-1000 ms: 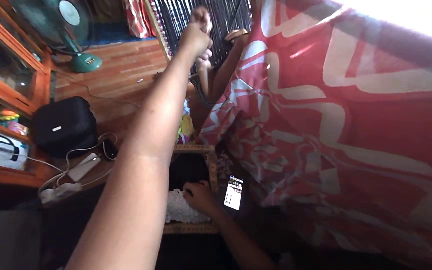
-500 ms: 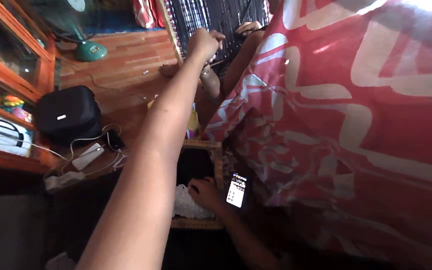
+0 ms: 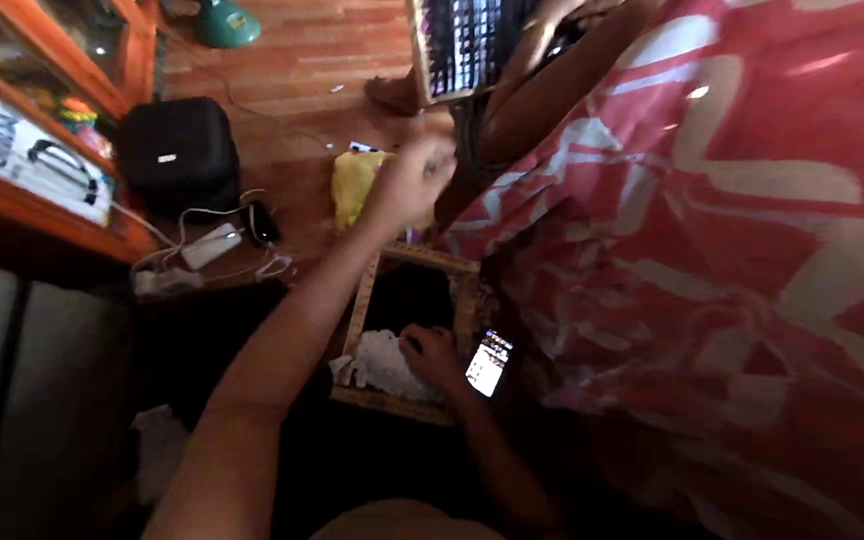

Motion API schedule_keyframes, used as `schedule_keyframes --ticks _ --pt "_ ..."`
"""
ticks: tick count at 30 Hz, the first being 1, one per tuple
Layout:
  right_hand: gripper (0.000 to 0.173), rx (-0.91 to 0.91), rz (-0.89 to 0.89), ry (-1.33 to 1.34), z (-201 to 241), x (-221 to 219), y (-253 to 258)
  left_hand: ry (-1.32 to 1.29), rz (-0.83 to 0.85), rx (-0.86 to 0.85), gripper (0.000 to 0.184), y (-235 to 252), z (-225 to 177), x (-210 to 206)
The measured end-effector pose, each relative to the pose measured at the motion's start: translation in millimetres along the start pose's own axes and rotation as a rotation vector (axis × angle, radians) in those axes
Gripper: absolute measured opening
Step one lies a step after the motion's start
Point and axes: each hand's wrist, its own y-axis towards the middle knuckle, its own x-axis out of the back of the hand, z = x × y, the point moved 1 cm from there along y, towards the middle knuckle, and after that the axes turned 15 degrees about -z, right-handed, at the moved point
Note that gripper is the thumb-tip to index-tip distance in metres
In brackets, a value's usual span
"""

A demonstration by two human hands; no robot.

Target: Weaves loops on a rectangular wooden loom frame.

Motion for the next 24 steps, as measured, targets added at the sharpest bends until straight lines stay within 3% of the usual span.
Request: schedule_keyframes --ticks 2,5,7,11,16,24 --pt "0.033 0.005 -0.019 -0.006 0.2 -1.6 0.1 0.009 0.003 0.245 0.035 -100.9 49.7 7.1" --pt "0.033 0.003 0.02 -0.057 7.4 -2.6 -0.8 -0.142 -0.038 0.79 0.042 -217.0 108.8 7.3" --pt "0.034 0.011 0.066 -0.086 17.5 -3.5 -0.7 -0.276 -0.154 1.074 0.048 -255.8 115.4 11.0" --pt "0.033 0.031 0.071 -0.105 28.4 -6.2 -2.5 -0.474 -0.202 1.371 0.05 -288.7 117.1 6.1" --pt "0.03 0.059 -0.045 -0.061 24.6 -7.1 -8.3 -0.718 -0.175 1.403 0.045 -296.0 114.1 -1.2" --pt "0.028 0.119 -0.117 -0.053 22.0 -3.2 -11.0 -0.717 -0.214 1.39 0.042 -293.9 108.5 6.2"
